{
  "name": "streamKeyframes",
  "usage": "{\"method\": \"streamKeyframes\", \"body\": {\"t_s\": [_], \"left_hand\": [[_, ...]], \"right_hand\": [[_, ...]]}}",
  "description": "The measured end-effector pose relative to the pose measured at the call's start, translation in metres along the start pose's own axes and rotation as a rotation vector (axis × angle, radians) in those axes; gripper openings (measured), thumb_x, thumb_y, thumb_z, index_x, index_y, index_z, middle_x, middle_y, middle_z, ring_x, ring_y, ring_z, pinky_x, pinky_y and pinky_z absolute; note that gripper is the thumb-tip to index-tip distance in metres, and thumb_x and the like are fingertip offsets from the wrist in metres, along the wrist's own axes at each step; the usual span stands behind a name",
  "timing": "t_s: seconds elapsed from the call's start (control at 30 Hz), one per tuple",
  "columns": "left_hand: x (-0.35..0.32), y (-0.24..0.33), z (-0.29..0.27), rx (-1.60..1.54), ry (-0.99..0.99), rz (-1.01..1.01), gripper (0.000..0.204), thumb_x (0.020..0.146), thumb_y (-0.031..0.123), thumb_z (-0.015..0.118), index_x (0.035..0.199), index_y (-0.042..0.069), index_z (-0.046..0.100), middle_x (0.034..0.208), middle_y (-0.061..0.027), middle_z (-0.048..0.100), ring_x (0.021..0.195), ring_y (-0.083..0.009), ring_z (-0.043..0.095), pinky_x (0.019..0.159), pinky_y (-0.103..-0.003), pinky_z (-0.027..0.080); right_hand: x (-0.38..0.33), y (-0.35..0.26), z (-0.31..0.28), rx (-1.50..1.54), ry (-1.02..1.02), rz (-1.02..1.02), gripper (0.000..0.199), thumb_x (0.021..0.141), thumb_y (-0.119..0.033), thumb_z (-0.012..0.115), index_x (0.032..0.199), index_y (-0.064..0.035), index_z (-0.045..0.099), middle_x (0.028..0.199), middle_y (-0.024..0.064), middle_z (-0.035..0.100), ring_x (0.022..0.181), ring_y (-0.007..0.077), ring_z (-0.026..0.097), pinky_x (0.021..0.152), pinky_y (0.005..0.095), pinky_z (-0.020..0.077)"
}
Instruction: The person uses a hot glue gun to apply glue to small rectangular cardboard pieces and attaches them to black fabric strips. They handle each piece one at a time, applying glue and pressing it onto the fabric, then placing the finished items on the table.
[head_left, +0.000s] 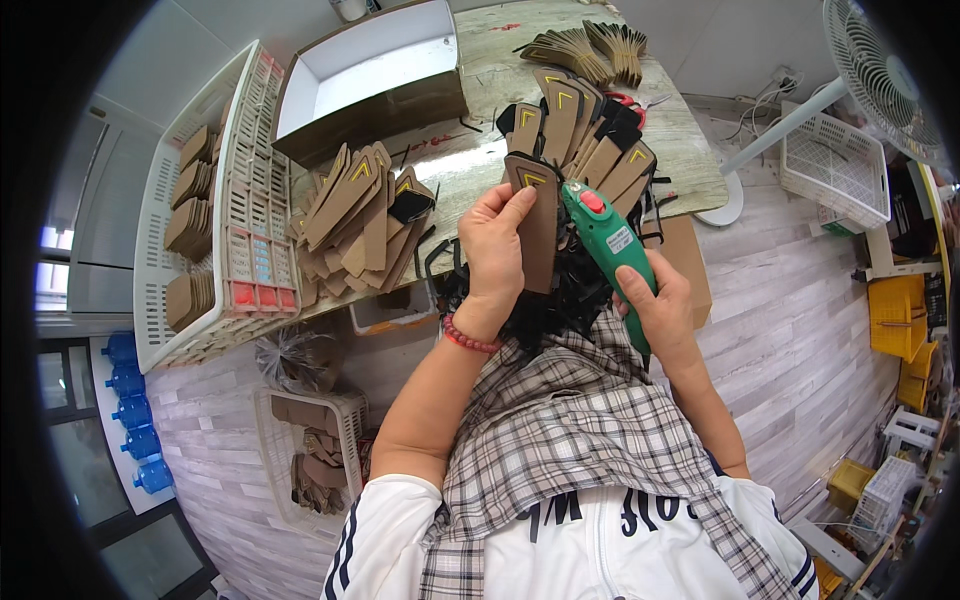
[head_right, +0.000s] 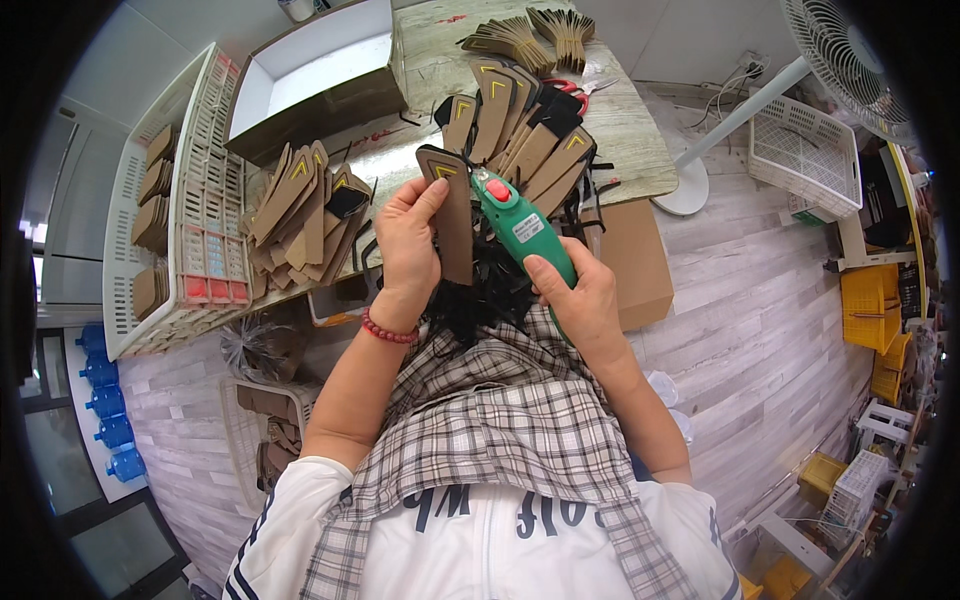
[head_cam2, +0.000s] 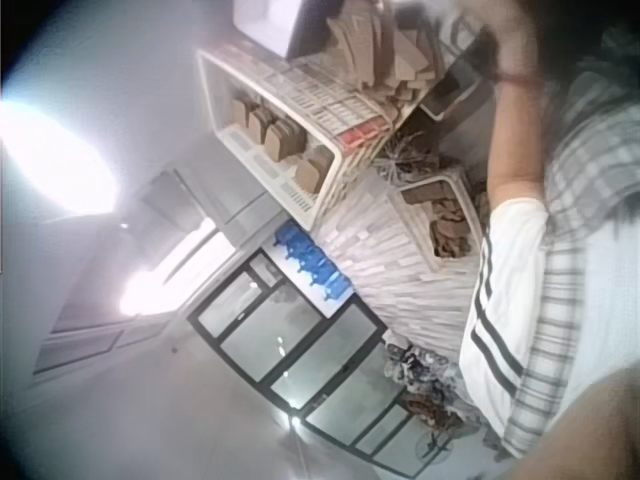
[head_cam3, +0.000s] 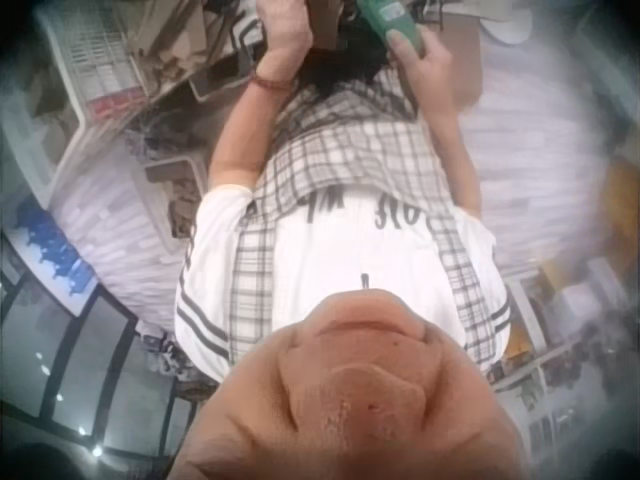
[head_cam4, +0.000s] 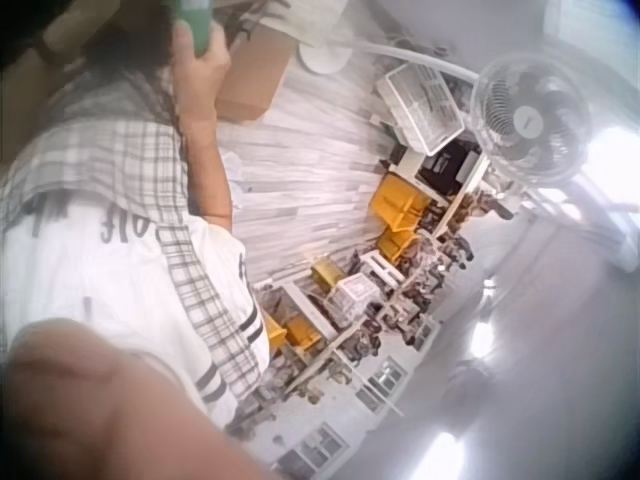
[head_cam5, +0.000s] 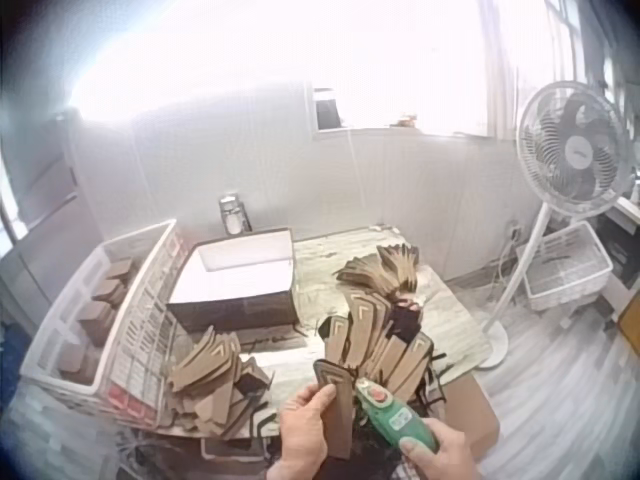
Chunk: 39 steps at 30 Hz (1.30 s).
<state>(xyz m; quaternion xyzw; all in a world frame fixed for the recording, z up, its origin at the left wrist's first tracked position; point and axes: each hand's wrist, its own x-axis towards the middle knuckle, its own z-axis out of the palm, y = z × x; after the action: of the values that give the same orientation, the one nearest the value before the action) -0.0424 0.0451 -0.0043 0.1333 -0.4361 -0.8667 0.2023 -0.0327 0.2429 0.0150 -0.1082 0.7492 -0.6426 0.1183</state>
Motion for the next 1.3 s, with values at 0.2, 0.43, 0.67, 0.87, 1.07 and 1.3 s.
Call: {"method": "streamKeyframes", "body": {"t_s": [0.2,0.43,0.67,0.87,1.07,1.3], "left_hand": [[0.008,0.014,-0.008,0.207,-0.1,0.107,0.015,0.092,0.005,0.059,0.101,-0.005,0.065,0.091,-0.0042,0.068,0.074,-0.0064,0.06,0.069,-0.02,0.048],[0.013,0.025,-0.016,0.39,-0.179,0.087,0.014,0.091,0.006,0.06,0.096,-0.004,0.067,0.082,0.0007,0.065,0.07,-0.0029,0.055,0.063,-0.019,0.046],[0.011,0.032,-0.017,0.51,-0.298,0.026,0.013,0.089,0.008,0.061,0.092,-0.003,0.069,0.078,0.0033,0.064,0.069,-0.0021,0.052,0.063,-0.018,0.043],[0.02,0.047,-0.022,0.646,-0.402,0.005,0.013,0.088,0.008,0.063,0.091,-0.003,0.068,0.075,0.0043,0.062,0.069,-0.0021,0.051,0.062,-0.019,0.043],[0.034,0.07,-0.026,0.776,-0.54,-0.086,0.009,0.088,0.008,0.064,0.087,-0.001,0.066,0.078,0.0062,0.059,0.07,-0.0014,0.05,0.064,-0.017,0.041],[0.047,0.093,-0.018,0.972,-0.706,-0.19,0.013,0.085,0.011,0.064,0.084,-0.002,0.065,0.069,0.0028,0.057,0.066,-0.0043,0.049,0.062,-0.021,0.042]], "right_hand": [[-0.002,-0.001,-0.001,0.01,-0.032,-0.002,0.032,0.089,-0.028,0.067,0.1,0.0009,0.062,0.067,0.0018,0.059,0.056,0.0066,0.053,0.052,0.0222,0.0434],[-0.002,-0.001,-0.004,0.019,-0.052,-0.02,0.03,0.089,-0.027,0.067,0.099,0.0004,0.062,0.068,0.0012,0.058,0.056,0.0065,0.052,0.052,0.0224,0.0432],[0.001,-0.001,-0.008,0.03,-0.076,-0.03,0.03,0.089,-0.027,0.067,0.099,0.0002,0.062,0.068,0.0002,0.057,0.057,0.0062,0.052,0.052,0.0222,0.0428],[0.001,-0.003,-0.011,0.064,-0.088,-0.035,0.029,0.089,-0.026,0.067,0.1,0.0002,0.062,0.068,0.0002,0.057,0.057,0.0058,0.052,0.052,0.0218,0.0428],[0.0,-0.009,-0.017,0.022,-0.111,-0.034,0.03,0.088,-0.025,0.068,0.103,0.0003,0.062,0.069,0.0001,0.058,0.058,0.0054,0.052,0.053,0.0217,0.0435],[0.001,-0.004,-0.018,-0.032,-0.165,-0.075,0.029,0.091,-0.026,0.064,0.101,0.0007,0.06,0.069,0.0016,0.058,0.059,0.0069,0.054,0.053,0.0219,0.0437]]}}
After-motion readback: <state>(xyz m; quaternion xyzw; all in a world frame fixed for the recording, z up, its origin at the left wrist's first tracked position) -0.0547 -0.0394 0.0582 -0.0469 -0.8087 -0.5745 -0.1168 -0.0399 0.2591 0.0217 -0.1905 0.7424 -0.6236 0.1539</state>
